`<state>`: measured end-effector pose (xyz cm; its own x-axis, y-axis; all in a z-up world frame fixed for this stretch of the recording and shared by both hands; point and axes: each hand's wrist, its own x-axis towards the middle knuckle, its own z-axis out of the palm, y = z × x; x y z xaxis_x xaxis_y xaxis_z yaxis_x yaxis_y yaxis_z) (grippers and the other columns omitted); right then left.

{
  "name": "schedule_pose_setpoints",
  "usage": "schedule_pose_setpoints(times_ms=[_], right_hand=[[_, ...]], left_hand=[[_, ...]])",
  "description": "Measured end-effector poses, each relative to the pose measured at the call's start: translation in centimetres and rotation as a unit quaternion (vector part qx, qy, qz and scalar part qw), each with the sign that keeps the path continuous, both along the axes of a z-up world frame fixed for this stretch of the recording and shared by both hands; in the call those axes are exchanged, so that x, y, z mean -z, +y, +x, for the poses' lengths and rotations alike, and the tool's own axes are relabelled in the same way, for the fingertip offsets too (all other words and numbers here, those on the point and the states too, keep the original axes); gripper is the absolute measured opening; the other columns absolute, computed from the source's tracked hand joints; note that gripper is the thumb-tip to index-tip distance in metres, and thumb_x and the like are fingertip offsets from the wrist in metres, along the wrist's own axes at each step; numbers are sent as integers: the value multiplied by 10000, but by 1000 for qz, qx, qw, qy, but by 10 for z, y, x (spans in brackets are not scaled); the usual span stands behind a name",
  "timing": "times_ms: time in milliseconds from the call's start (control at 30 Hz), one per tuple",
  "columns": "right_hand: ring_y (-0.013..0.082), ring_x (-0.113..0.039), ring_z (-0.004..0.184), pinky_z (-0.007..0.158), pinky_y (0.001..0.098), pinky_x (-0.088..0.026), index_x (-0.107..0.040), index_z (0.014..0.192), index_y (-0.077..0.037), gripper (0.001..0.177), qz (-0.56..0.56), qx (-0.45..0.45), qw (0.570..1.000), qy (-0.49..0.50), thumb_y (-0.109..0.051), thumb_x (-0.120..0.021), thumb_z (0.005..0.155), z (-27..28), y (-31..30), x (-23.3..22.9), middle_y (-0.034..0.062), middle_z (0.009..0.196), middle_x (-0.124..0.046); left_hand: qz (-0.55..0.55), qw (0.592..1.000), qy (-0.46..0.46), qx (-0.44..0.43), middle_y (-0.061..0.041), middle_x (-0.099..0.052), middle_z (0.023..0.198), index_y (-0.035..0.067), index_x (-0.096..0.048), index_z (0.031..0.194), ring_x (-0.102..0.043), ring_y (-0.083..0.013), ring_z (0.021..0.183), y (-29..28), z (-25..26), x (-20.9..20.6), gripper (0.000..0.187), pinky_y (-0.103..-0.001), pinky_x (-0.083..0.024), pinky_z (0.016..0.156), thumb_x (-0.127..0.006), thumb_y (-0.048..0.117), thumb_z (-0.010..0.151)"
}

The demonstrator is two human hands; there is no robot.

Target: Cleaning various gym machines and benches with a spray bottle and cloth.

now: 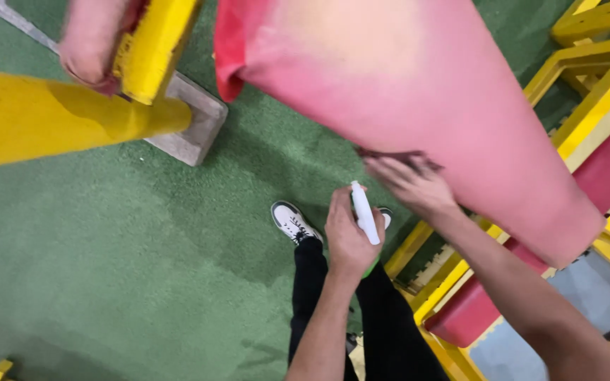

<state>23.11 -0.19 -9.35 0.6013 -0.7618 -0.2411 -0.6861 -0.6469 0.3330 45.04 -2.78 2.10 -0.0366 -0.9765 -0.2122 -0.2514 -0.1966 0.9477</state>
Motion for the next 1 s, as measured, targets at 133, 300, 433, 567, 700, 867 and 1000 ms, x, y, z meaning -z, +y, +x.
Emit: schedule_pose_setpoints(times_ms=[133,300,433,567,700,867,1000], right_hand=[[246,-325,1506,1181,634,-329,-520,1533,-425,722,-50,76,994,-66,-254,-734,866,-2,-18,-22,-35,1635,-389],[303,-401,1512,1228,602,-307,-540,1501,-420,805,49,27,962,-266,-346,-860,766,59,-148,-99,31,1652,-427],[326,-386,1524,1216,604,-257,-558,1530,-363,774,35,-3,952,-304,-348,-838,809,117,-201,-103,67,1675,-405],[260,-348,1540,1254,569,-205,-575,1511,-356,714,-25,-53,984,-167,-328,-773,825,114,-180,-96,-9,1686,-380],[212,-304,1541,1225,501,-214,-608,1546,-221,726,-6,-100,995,-13,-361,-720,843,66,-114,-66,-27,1700,-376],[276,-332,1541,1214,620,-275,-568,1478,-301,691,71,76,972,-209,-277,-752,813,42,-120,-67,46,1666,-370],[397,-321,1554,1208,676,-264,-483,1557,-290,731,34,200,919,-339,-301,-784,891,92,-193,-116,118,1707,-311]], left_hand=[[34,999,18,-5,-197,-633,1070,4,-583,1199,-681,-367,880,-13,15,5,378,-423,-568,766,-678,82,841],[-59,998,-4,25,-219,-625,1109,-5,-563,1237,-657,-404,960,-38,40,-5,401,-461,-556,866,-677,58,858],[-20,999,-10,36,-202,-617,1056,-5,-557,1217,-674,-374,919,-57,58,-12,397,-447,-563,840,-677,66,845],[-51,999,-11,9,-206,-615,1054,2,-569,1215,-658,-394,932,-69,70,-15,390,-458,-551,863,-660,39,838],[-21,1000,-13,17,-218,-625,1051,0,-580,1208,-658,-413,938,-79,78,-12,405,-451,-546,819,-676,51,818],[-53,997,-1,55,-217,-629,1086,-2,-571,1221,-660,-416,990,-86,84,-9,397,-464,-547,888,-680,61,844],[-23,993,-5,114,-217,-632,1090,2,-596,1230,-658,-413,970,-90,82,-11,416,-461,-562,834,-687,71,830]])
